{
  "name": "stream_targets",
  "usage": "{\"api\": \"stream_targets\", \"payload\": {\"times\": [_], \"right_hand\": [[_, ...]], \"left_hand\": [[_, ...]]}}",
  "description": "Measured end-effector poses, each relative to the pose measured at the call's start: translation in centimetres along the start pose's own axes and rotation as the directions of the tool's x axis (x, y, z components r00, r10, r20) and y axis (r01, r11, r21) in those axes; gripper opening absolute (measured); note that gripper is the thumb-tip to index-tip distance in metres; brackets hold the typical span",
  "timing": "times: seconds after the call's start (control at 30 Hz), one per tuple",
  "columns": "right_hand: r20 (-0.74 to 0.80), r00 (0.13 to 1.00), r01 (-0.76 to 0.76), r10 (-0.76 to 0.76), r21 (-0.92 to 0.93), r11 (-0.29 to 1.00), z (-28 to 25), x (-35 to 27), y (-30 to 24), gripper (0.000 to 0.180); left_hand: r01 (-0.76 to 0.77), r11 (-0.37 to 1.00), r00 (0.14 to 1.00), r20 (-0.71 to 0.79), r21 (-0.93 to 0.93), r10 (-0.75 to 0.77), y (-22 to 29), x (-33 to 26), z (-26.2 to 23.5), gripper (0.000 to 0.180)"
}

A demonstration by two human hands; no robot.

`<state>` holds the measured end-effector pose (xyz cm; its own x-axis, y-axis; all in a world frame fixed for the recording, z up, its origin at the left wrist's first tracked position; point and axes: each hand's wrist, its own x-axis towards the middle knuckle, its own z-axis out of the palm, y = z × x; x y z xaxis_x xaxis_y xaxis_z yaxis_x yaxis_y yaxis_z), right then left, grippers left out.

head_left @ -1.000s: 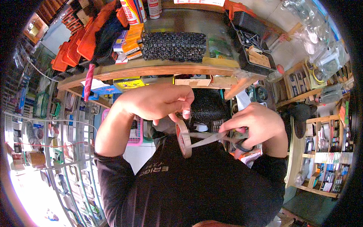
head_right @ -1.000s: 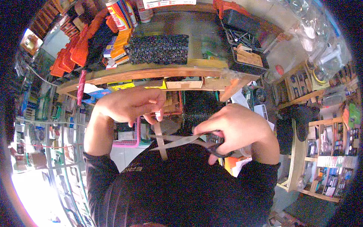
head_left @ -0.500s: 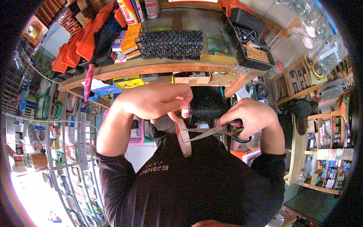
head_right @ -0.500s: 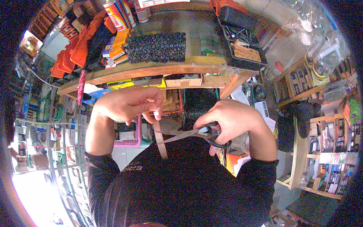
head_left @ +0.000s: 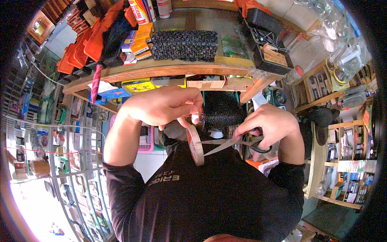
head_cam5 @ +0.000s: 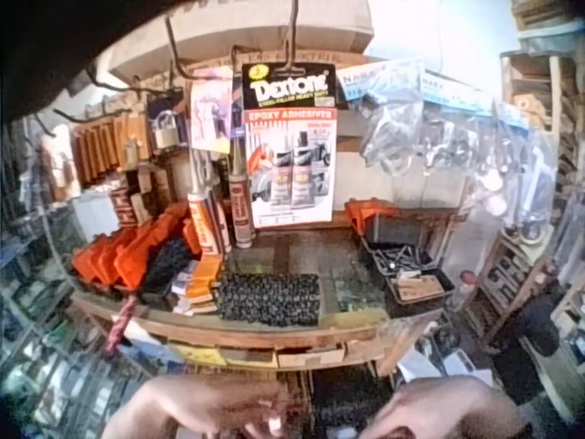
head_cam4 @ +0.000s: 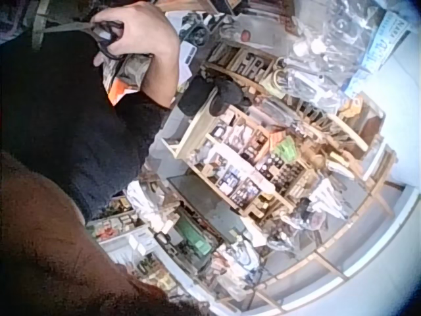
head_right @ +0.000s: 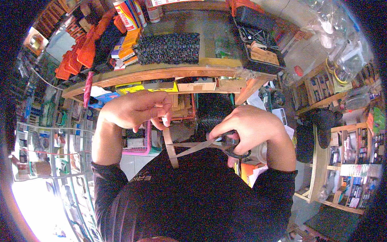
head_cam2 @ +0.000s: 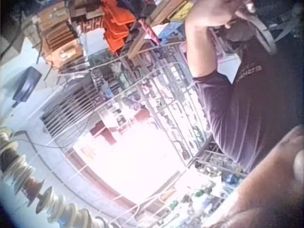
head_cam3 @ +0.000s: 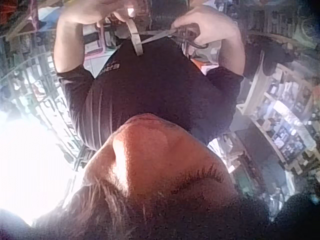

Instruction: The person assembles a small cardboard box by folding the flaps and securing them with tape using scissors and a roll of double-sided tape.

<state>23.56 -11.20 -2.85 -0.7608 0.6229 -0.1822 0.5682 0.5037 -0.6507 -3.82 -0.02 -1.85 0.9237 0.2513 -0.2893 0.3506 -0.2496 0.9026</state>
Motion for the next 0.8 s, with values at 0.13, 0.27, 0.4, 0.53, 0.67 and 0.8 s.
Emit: {"api": "stream_targets", "payload": {"times": [0.13, 0.27, 0.4, 0.53, 0.67, 0.8], "right_hand": [[-0.18, 0.979, -0.077, 0.096, 0.108, 0.991, -0.1, -1.9, 0.5, 0.053], [-0.442, 0.779, -0.36, 0.446, 0.268, 0.894, 0.9, -3.5, 2.1, 0.033], [-0.656, 0.512, -0.529, 0.555, 0.268, 0.805, 0.5, -0.3, 5.3, 0.037], [-0.77, 0.378, -0.692, 0.515, 0.134, 0.709, -1.4, 2.9, 7.7, 0.042], [-0.804, 0.278, -0.767, 0.526, 0.144, 0.625, -3.5, 7.1, 11.0, 0.052], [-0.83, 0.218, -0.802, 0.514, 0.148, 0.579, -4.9, 9.5, 13.9, 0.054]], "left_hand": [[-0.058, 0.995, 0.998, 0.001, -0.085, 0.058, -1.8, -0.3, 0.3, 0.02], [-0.07, 0.997, 0.997, -0.02, -0.021, 0.069, -2.4, -0.8, -0.1, 0.014], [-0.109, 0.982, 0.993, -0.065, -0.152, 0.101, -2.9, -1.1, 0.1, 0.009], [-0.197, 0.972, 0.976, -0.124, -0.131, 0.181, -4.9, -1.7, 0.4, 0.012], [-0.136, 0.977, 0.984, -0.133, -0.162, 0.115, -4.6, -2.9, 0.7, 0.014], [-0.088, 0.975, 0.982, -0.181, -0.203, 0.051, -5.1, -3.8, 1.3, 0.013]]}}
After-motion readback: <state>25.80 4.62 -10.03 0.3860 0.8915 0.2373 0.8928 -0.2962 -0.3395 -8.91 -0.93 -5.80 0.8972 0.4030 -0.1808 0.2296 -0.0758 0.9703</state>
